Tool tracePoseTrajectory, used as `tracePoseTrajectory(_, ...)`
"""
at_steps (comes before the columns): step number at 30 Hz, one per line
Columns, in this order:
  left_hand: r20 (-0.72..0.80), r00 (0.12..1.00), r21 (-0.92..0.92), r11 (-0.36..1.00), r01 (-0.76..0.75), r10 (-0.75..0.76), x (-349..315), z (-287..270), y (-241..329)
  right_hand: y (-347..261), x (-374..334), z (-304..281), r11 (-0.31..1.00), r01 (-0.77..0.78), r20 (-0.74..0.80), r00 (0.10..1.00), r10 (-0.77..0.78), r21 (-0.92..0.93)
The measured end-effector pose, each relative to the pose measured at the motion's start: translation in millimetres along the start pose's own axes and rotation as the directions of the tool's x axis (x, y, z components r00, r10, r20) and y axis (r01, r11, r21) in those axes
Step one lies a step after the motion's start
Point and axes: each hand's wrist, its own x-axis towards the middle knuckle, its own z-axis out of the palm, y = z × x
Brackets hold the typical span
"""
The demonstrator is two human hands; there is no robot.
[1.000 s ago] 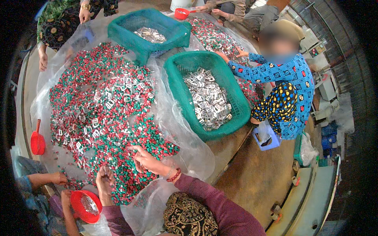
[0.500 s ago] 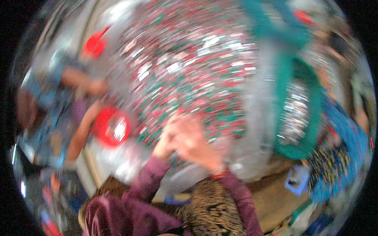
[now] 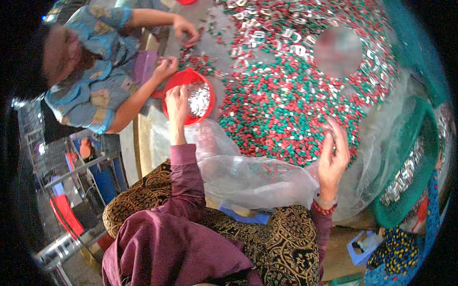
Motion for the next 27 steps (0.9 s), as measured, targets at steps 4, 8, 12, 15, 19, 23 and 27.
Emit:
tracePoseTrajectory(4,-0.239,0.936,-0.196,0.931,-0.307,0.258,-13.8,4.4,61.8,47.7,17.3,13.6,0.981,-0.189,0.122,0.974,0.192,-0.031)
tracePoseTrajectory(8,0.196,0.83,-0.61,0.728,-0.314,0.523,-50.0,43.3,157.5,58.7,26.2,62.0,0.91,0.321,0.434,0.882,-0.186,-0.262)
tracePoseTrajectory(12,0.261,0.538,-0.646,0.559,-0.52,0.801,-57.9,119.4,216.0,57.7,-3.2,99.5,0.829,0.457,0.697,0.708,-0.118,-0.323)
tracePoseTrajectory(15,0.267,0.387,-0.419,0.468,-0.778,0.883,-46.5,152.9,239.6,71.5,-11.0,95.4,0.771,0.409,0.56,0.824,-0.083,-0.487)
tracePoseTrajectory(19,0.366,0.176,-0.253,0.28,-0.926,0.914,-40.9,170.7,249.6,104.4,-4.4,57.3,0.724,0.182,0.353,0.931,0.091,-0.666)
tracePoseTrajectory(23,0.351,0.166,-0.241,0.26,-0.935,0.921,-52.7,166.7,221.0,128.5,2.6,21.2,0.798,0.005,0.233,0.957,0.17,-0.603)
tracePoseTrajectory(27,0.479,0.155,-0.274,0.315,-0.909,0.864,-78.9,135.1,183.6,136.8,7.3,-7.3,0.673,-0.145,0.102,0.944,0.313,-0.725)
